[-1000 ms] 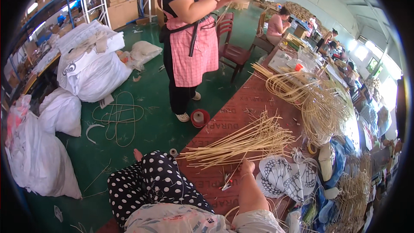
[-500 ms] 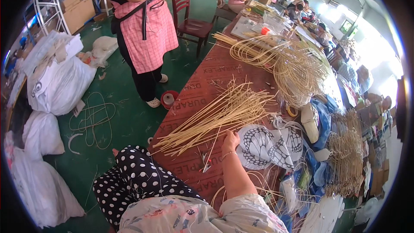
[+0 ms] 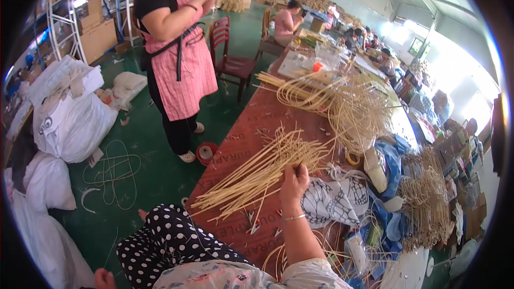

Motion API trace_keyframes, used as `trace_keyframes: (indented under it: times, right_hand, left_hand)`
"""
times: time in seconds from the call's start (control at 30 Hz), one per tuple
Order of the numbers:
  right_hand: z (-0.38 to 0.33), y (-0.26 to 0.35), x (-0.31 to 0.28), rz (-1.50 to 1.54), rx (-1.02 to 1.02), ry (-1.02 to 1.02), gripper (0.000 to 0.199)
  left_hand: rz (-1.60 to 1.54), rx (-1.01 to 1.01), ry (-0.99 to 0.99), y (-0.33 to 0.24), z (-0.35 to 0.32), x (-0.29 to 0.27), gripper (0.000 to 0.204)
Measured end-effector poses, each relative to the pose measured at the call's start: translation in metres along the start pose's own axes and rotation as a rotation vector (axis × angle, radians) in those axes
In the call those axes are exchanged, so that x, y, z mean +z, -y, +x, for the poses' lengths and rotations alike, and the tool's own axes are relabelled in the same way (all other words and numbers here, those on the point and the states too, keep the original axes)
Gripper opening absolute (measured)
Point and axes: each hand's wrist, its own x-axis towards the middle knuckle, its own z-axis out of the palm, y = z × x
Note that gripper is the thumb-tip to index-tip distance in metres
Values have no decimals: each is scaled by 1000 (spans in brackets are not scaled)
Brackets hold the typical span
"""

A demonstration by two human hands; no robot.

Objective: The person sits on the floor and weaves thin bamboo strips together by hand, bending and interlacing them to form a structure. They repeatedly pick up new strips and integrate them into the growing weave, occasionally adjusting the alignment of the pieces.

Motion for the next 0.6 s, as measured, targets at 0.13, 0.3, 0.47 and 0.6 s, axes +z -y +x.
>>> trace_keyframes:
  times: [0.13, 0.3, 0.47, 0.6]
  right_hand:
    - [-62, 68, 73, 366, 144, 386, 12]
    - [-155, 97, 114, 464, 205, 924, 4]
    - [-215, 112, 128, 601, 115, 1144, 7]
    - [-226, 117, 129, 581, 75, 1297, 10]
  left_hand:
    - [-308, 105, 92, -168, 13, -4, 22]
    - [-385, 664, 194, -314, 38, -5, 31]
    - [-636, 793, 168, -368, 46, 2, 27]
    - [-839, 689, 205, -365, 41, 0, 20]
